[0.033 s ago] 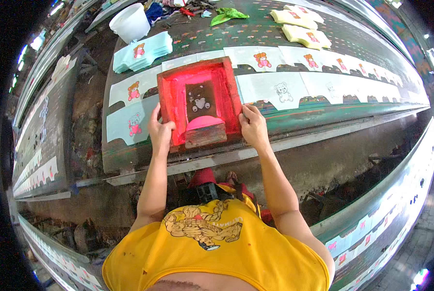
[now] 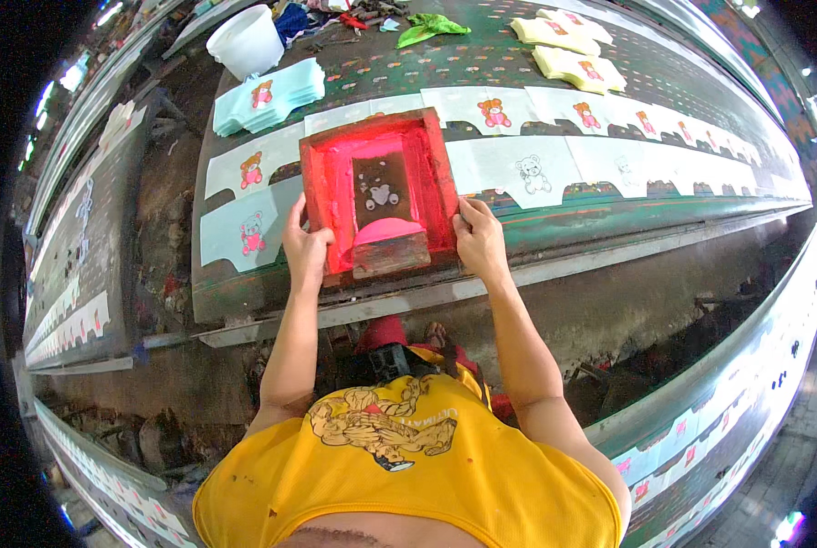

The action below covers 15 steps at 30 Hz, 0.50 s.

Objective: The person uses a red square squeegee to apply pink ink through a stencil onto a long roll of fabric featuring teddy bear patterns. The person repeatedly moves the squeegee back and forth across the stencil to transfer the design onto the fabric.

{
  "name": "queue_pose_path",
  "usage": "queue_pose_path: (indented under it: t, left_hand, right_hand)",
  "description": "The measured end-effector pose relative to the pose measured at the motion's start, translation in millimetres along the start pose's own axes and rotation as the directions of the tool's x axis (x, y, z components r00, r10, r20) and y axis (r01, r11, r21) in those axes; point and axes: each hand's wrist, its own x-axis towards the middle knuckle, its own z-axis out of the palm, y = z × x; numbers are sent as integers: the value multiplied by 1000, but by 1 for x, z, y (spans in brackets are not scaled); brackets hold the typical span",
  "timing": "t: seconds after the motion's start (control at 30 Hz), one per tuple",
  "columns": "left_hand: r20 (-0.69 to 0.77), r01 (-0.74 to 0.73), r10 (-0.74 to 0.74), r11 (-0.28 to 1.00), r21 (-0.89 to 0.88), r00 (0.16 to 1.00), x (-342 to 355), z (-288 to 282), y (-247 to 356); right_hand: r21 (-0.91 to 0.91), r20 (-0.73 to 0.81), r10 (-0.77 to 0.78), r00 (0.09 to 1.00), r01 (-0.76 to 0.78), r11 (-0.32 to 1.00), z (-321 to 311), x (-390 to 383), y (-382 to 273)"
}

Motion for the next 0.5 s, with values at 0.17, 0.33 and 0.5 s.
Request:
queue_pose_path:
  t: [0.17,0.33,0.5]
  left_hand:
    - [7,48,-49,994,101,999,-7,19,-15]
    - [1,88,-89,988,123,996,2,28,-23]
    - [-2,142,-144,974,176,990,3,33,-17]
  right_hand:
    - [12,76,86,993,-87,996,-16,1,26]
    - [-12,104,136,985,-136,991,-20,11,30]
    - [7,129,169,977,-171,985,-21,15,36]
